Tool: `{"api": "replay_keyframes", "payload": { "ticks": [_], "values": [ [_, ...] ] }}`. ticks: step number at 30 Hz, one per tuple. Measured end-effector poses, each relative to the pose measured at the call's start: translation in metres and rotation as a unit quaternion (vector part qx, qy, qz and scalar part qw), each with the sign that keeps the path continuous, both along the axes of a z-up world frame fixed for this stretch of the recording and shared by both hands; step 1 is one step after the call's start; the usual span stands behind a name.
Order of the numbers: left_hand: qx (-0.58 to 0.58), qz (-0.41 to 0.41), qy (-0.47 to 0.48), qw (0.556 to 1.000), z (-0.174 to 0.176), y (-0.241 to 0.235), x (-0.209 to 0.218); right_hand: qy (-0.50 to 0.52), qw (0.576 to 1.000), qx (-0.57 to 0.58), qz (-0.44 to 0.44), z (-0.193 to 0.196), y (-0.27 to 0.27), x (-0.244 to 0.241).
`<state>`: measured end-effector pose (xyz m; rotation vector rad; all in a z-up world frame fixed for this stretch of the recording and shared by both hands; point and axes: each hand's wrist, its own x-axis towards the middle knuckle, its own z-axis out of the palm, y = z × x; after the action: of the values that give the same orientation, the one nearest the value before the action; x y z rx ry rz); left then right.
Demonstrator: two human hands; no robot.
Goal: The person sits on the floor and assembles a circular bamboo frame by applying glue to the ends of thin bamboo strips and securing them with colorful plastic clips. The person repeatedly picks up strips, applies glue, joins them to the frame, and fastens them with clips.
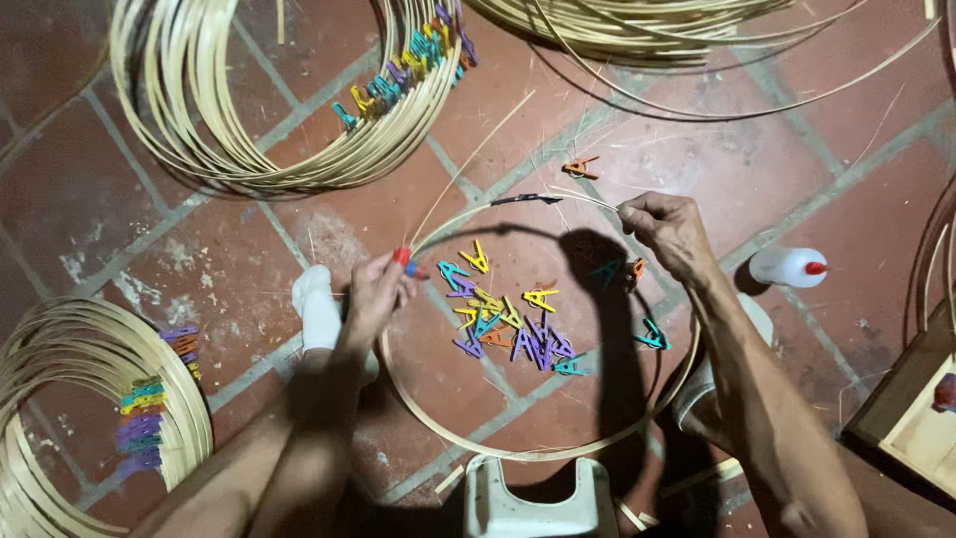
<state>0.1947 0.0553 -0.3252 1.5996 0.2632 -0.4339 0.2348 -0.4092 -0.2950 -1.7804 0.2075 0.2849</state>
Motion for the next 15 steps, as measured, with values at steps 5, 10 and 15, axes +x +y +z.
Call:
{"api": "replay_keyframes", "payload": {
  "ticks": [5,10,15],
  "values": [
    [-0.026,-0.17,0.058,0.983,0.041,-0.051,0.081,-0.003,0.996,-0.067,0.061,0.028,0.017,0.0],
    [-0.029,-0.321,0.071,0.944,0.078,-0.115,0.116,0.039,0.992,-0.06,0.105,0.062,0.027,0.002],
    [0.024,-0.403,0.103,0.909,0.101,-0.134,0.111,0.037,0.985,-0.003,0.169,0.072,0.028,-0.006]
  ]
}}
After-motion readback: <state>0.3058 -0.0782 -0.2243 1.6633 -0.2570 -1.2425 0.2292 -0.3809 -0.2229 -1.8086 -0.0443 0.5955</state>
